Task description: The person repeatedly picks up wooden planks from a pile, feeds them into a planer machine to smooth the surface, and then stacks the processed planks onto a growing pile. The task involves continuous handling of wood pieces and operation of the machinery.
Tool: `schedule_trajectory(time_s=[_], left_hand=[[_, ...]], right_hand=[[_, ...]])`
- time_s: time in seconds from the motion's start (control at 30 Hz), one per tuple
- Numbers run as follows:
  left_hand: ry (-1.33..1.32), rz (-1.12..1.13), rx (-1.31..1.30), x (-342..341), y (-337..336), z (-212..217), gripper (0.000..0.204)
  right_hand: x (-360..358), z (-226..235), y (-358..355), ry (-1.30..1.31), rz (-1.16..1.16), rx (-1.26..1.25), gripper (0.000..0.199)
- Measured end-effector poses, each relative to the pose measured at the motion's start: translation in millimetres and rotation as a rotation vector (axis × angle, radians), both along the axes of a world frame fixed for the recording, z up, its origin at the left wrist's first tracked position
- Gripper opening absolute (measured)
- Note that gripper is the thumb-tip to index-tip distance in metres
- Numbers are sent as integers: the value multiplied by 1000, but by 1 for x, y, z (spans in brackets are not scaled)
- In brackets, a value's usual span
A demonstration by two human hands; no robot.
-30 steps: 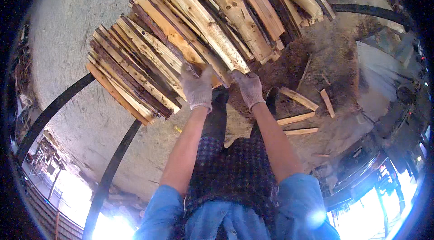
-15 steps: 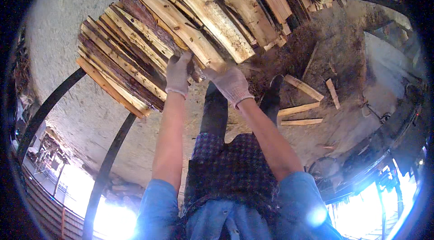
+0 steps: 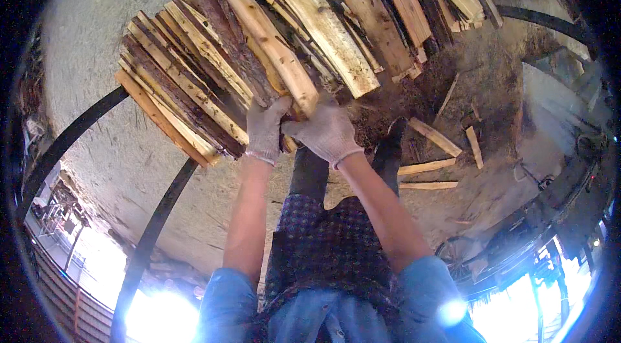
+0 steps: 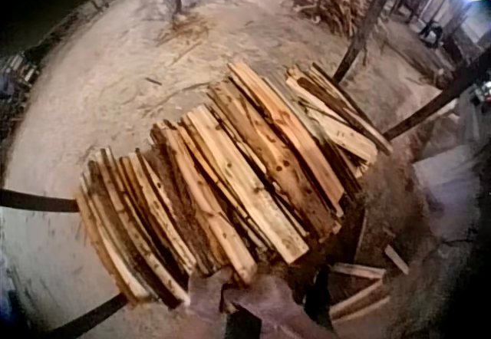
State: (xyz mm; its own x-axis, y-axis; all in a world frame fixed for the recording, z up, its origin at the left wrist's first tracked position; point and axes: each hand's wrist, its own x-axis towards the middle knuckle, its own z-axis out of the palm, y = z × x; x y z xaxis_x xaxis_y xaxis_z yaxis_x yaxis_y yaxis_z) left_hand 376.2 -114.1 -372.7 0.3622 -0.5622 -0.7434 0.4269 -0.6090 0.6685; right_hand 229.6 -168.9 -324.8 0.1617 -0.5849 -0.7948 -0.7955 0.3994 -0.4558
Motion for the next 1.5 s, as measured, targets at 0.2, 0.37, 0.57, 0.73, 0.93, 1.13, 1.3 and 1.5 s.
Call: schedule_trajectory(time_s=[0.2, 0.37, 0.57, 0.73, 0.93, 1.13, 1.3, 1.5], left_hand=[[247, -67, 76, 8, -6, 24, 46], [101, -168, 23, -10, -18, 24, 72], [-590, 34, 137, 35, 20, 43, 102], [-1164, 31, 532, 172, 122, -24, 98], [-1072, -139, 777, 295, 143, -56, 109], [-1341, -173, 685, 239, 115, -87, 97], [-1113, 100, 589, 198, 98, -87, 78], [-911, 142, 648, 220, 89, -85, 66]], right_hand=[[-9, -17, -4, -383, -176, 195, 83], [-26, -39, 19, -448, -282, 163, 65], [-32, 9, 41, -1, 57, -405, 72], [-25, 16, 84, -193, 107, -409, 81], [-10, -13, 120, -284, -2, -154, 81], [-17, -44, 135, -330, 18, -35, 76], [-4, -45, 130, -248, -25, 62, 68], [-11, -59, 156, -309, -49, 29, 51]])
